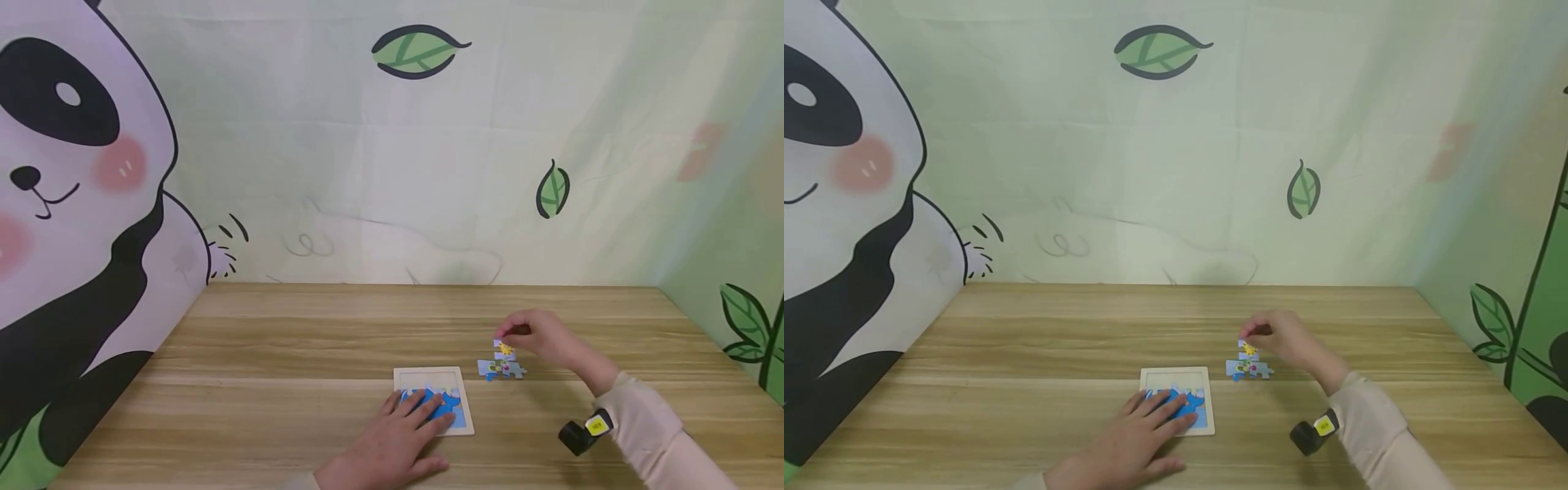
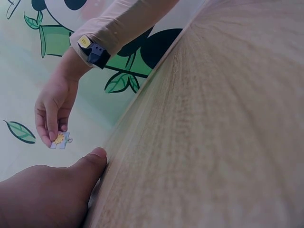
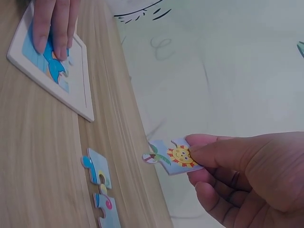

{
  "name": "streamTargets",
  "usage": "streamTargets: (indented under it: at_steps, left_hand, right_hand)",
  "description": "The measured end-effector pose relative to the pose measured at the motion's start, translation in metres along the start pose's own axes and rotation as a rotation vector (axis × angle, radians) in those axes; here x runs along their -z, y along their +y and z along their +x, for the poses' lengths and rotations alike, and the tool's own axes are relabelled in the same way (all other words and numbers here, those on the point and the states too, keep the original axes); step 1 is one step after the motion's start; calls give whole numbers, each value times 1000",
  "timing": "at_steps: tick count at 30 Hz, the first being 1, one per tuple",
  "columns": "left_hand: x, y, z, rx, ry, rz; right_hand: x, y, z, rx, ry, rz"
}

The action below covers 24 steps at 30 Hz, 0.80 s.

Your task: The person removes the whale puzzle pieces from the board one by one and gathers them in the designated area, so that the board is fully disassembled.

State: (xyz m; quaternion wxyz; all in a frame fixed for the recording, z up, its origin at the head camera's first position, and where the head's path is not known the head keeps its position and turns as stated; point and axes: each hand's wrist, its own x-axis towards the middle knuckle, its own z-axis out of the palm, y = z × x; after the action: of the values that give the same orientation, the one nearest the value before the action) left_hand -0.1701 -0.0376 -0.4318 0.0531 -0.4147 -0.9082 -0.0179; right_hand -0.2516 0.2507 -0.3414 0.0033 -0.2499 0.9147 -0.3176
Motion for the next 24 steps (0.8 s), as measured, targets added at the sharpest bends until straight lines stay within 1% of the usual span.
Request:
streamTargets:
  at_steps: [6, 15, 24]
  left_hand:
    - [1, 0, 1, 5, -5, 5]
    - [0, 0, 0, 2, 11, 25]
    - [1, -1, 0, 0, 8, 9]
  right_hand:
    - [4, 8, -3, -4, -7, -15]
    - [11, 18, -6, -31, -26, -7]
    - [13, 27, -12, -64, -78, 43]
